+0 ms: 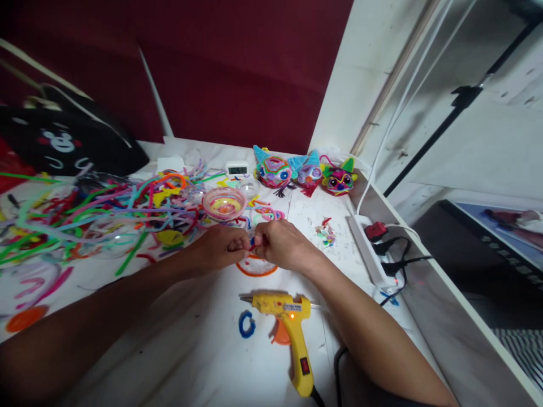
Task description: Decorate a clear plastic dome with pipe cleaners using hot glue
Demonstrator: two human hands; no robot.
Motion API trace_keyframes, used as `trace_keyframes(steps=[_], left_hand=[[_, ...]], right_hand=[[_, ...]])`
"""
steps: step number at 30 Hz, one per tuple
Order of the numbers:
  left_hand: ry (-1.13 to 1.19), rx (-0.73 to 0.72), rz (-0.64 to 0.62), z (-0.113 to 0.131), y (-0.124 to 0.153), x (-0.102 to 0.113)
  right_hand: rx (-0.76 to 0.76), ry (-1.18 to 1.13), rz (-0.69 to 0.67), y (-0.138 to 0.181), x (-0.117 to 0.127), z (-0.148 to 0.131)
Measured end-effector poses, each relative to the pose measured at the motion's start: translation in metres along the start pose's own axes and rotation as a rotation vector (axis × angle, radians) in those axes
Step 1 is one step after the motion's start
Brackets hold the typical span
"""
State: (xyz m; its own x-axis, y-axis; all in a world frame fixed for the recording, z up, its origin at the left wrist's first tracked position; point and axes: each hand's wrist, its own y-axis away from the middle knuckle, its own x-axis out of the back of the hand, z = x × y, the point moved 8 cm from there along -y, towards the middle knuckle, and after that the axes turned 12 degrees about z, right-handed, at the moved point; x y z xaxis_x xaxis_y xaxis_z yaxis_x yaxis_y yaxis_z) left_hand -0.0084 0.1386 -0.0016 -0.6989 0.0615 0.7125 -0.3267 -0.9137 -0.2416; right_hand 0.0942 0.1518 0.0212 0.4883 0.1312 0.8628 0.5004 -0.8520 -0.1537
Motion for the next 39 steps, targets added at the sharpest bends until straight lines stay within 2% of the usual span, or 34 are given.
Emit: trace_keyframes(steps=[7, 12, 15, 18, 21, 25, 30, 33, 36, 39], left_hand=[[-0.05, -0.021, 0.027, 0.003, 0.002, 0.0], [-0.113, -0.02, 0.016, 0.011, 0.003, 0.002], [-0.157, -0.034, 0.023, 0.017, 0.005, 0.009], [-0.2, -0.047, 0.029, 0.017, 0.008, 0.024], [-0.279, -0.041, 0.038, 0.002, 0.013, 0.051], [-0.453, 0.06, 0.027, -0.041, 0.025, 0.09], [-0.637, 0.194, 0.072, -0.081, 0.049, 0.119], [-0.738, 0.197, 0.035, -0.089, 0.061, 0.117], [-0.743, 0.179, -0.029, -0.095, 0.068, 0.107], [-0.722, 0.187, -0.035, -0.097, 0.071, 0.101]], right_hand=[[-0.007, 0.034, 0.017, 0.001, 0.001, -0.003], [0.015, -0.047, 0.015, 0.003, 0.003, -0.009], [0.026, -0.126, 0.036, 0.004, 0.007, -0.011], [0.051, -0.24, 0.039, 0.006, 0.01, -0.013], [0.051, -0.324, 0.049, 0.007, 0.015, -0.011], [0.055, -0.319, 0.059, 0.009, 0.019, -0.007], [0.066, -0.279, 0.062, 0.01, 0.023, -0.005], [0.053, -0.278, 0.057, 0.01, 0.024, -0.004], [0.052, -0.278, 0.051, 0.011, 0.022, -0.003], [0.058, -0.273, 0.052, 0.01, 0.021, -0.004]])
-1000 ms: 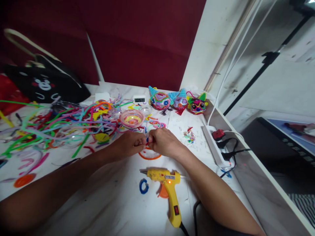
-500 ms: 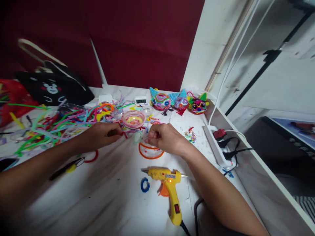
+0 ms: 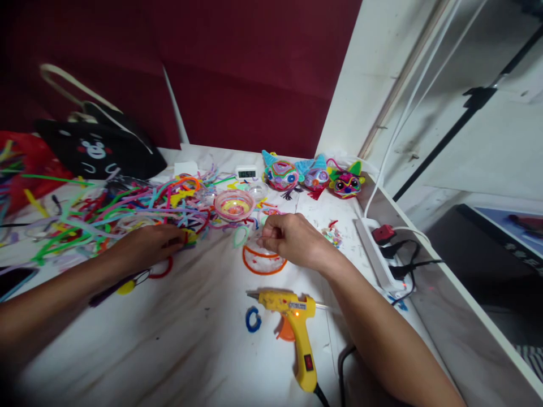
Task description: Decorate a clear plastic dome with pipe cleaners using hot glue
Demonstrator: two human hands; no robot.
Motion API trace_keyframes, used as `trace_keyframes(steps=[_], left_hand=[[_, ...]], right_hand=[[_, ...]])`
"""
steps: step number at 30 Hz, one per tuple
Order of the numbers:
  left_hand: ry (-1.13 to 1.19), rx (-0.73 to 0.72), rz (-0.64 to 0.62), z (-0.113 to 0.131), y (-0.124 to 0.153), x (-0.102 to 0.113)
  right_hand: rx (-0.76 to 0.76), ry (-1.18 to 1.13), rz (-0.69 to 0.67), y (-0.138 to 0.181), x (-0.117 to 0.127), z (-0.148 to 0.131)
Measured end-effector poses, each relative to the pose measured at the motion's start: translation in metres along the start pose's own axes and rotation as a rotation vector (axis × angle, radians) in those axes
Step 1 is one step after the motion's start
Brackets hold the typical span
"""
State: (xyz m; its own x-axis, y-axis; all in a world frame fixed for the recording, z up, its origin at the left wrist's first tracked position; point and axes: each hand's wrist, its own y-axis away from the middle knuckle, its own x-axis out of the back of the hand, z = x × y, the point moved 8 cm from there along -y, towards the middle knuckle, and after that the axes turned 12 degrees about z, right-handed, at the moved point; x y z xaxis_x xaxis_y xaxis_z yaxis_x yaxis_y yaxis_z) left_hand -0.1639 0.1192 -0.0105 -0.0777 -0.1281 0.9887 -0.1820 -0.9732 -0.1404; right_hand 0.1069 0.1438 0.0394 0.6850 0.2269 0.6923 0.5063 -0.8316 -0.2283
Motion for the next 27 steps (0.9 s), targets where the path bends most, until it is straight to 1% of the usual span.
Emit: trace_keyframes(steps=[3, 8, 10, 13, 16, 21, 24, 27], left_hand=[[0.001, 0.023, -0.016, 0.004, 0.003, -0.003], [-0.067, 0.069, -0.019, 0.004, 0.006, -0.006], [-0.06, 0.05, -0.019, 0.006, 0.006, -0.007], [0.016, -0.002, -0.001, 0.016, 0.005, 0.0], [0.101, -0.031, 0.019, 0.035, 0.002, 0.012], [0.432, -0.164, 0.07, 0.089, -0.01, 0.031], [0.589, -0.183, 0.091, 0.113, -0.023, 0.034], [0.664, -0.255, 0.114, 0.133, -0.034, 0.032]], right_hand=[[-0.006, -0.003, -0.002, -0.001, 0.0, 0.0], [-0.007, 0.01, 0.005, -0.001, 0.003, 0.0], [-0.015, 0.001, 0.003, -0.001, 0.003, 0.001], [-0.022, -0.016, 0.001, -0.001, 0.003, 0.004], [-0.029, -0.044, 0.002, -0.002, 0.003, 0.008], [-0.019, -0.077, -0.016, -0.003, 0.002, 0.008], [0.012, -0.077, -0.048, -0.003, -0.001, 0.005], [0.027, -0.026, -0.091, -0.002, -0.004, 0.005]])
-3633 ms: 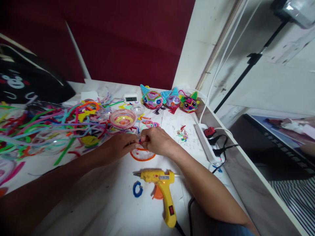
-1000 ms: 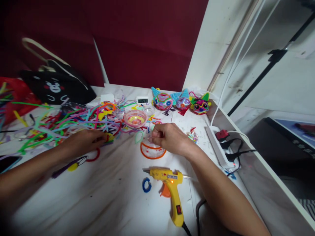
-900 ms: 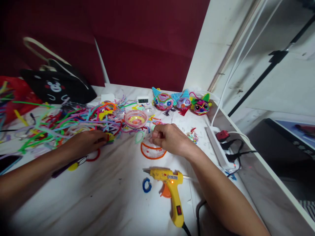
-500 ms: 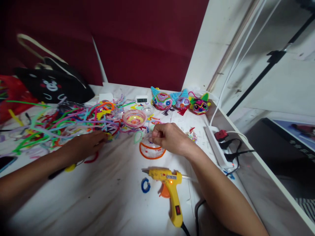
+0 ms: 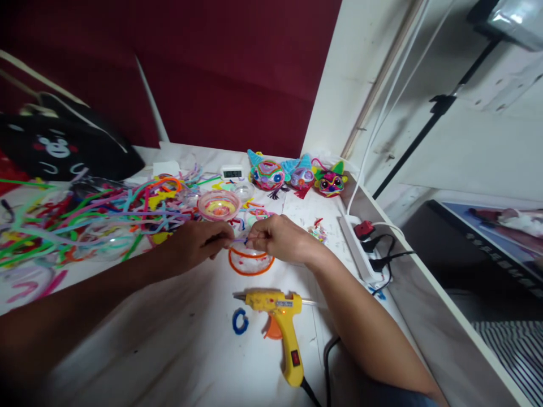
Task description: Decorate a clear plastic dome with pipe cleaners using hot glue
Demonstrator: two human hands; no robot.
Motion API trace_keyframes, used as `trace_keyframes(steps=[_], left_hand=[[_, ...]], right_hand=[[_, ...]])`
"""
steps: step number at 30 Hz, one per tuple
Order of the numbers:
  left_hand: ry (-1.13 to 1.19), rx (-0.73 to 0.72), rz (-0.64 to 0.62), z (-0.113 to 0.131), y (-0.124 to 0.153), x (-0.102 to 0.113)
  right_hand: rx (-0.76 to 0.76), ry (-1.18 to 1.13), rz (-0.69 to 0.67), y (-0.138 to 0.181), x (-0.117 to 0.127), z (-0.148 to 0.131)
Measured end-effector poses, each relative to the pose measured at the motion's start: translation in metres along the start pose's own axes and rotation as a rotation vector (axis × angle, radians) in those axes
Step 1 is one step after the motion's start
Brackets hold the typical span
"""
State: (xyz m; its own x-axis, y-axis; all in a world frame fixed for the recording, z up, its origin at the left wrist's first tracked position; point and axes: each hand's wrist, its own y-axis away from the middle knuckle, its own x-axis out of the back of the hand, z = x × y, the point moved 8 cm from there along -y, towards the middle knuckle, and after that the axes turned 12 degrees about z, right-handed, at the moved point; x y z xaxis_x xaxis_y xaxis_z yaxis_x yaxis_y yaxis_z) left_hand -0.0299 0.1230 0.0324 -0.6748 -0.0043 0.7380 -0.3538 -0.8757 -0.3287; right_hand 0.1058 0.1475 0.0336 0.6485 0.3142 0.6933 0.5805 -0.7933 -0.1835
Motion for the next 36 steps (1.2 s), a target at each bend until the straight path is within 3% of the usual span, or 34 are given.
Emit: trace_keyframes(steps=[7, 16, 26, 36], left_hand=[[-0.025, -0.235, 0.06, 0.006, -0.011, -0.023], [-0.156, -0.377, 0.144, 0.006, -0.002, -0.033], [-0.289, -0.308, 0.164, -0.005, 0.0, -0.032], [-0.301, -0.321, 0.242, 0.003, 0.004, -0.024]], right_hand=[[-0.066, 0.15, -0.046, -0.002, -0.002, 0.009], [-0.049, 0.351, -0.093, -0.001, -0.015, -0.001], [-0.064, 0.361, -0.1, -0.001, -0.017, 0.002], [-0.007, 0.248, -0.047, -0.001, -0.013, -0.008]])
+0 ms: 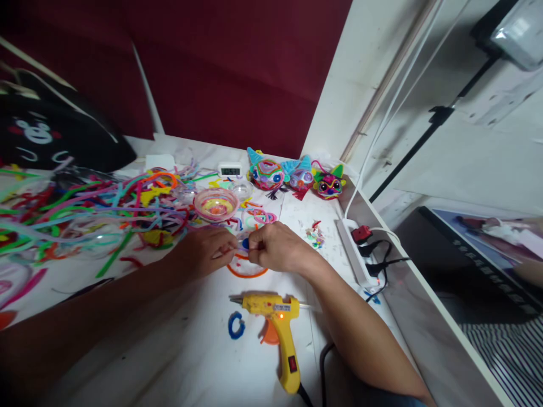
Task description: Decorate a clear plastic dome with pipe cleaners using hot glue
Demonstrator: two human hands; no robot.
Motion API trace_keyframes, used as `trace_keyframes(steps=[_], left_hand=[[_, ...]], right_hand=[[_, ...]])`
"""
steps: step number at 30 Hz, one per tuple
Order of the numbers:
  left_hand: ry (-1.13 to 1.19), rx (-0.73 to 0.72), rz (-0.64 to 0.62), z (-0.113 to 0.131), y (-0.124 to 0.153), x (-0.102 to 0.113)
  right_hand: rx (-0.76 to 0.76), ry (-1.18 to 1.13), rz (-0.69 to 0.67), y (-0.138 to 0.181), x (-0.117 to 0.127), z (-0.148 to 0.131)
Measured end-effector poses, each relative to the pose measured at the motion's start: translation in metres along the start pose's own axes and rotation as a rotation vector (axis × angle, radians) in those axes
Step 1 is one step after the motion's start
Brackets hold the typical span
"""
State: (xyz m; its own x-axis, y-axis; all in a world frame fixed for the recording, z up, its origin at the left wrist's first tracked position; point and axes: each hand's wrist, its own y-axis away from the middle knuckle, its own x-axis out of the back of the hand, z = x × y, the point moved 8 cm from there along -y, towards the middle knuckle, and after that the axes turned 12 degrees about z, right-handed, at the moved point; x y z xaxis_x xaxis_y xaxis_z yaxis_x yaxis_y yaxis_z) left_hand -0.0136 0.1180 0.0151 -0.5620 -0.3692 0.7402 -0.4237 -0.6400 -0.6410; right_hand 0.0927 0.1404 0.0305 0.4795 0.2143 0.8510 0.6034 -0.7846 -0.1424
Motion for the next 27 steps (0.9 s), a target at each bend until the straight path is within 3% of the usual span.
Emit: trace_keyframes(steps=[11, 18, 27], left_hand=[[-0.03, -0.041, -0.018, 0.005, -0.002, 0.004], [-0.082, -0.019, 0.004, 0.005, -0.001, 0.006], [0.057, 0.166, 0.055, -0.002, -0.003, 0.008]], right_hand=[[0.034, -0.14, 0.055, 0.0, 0.002, -0.003], [-0.002, -0.111, 0.057, 0.0, 0.003, -0.004], [-0.014, -0.222, 0.029, -0.002, -0.008, -0.01]])
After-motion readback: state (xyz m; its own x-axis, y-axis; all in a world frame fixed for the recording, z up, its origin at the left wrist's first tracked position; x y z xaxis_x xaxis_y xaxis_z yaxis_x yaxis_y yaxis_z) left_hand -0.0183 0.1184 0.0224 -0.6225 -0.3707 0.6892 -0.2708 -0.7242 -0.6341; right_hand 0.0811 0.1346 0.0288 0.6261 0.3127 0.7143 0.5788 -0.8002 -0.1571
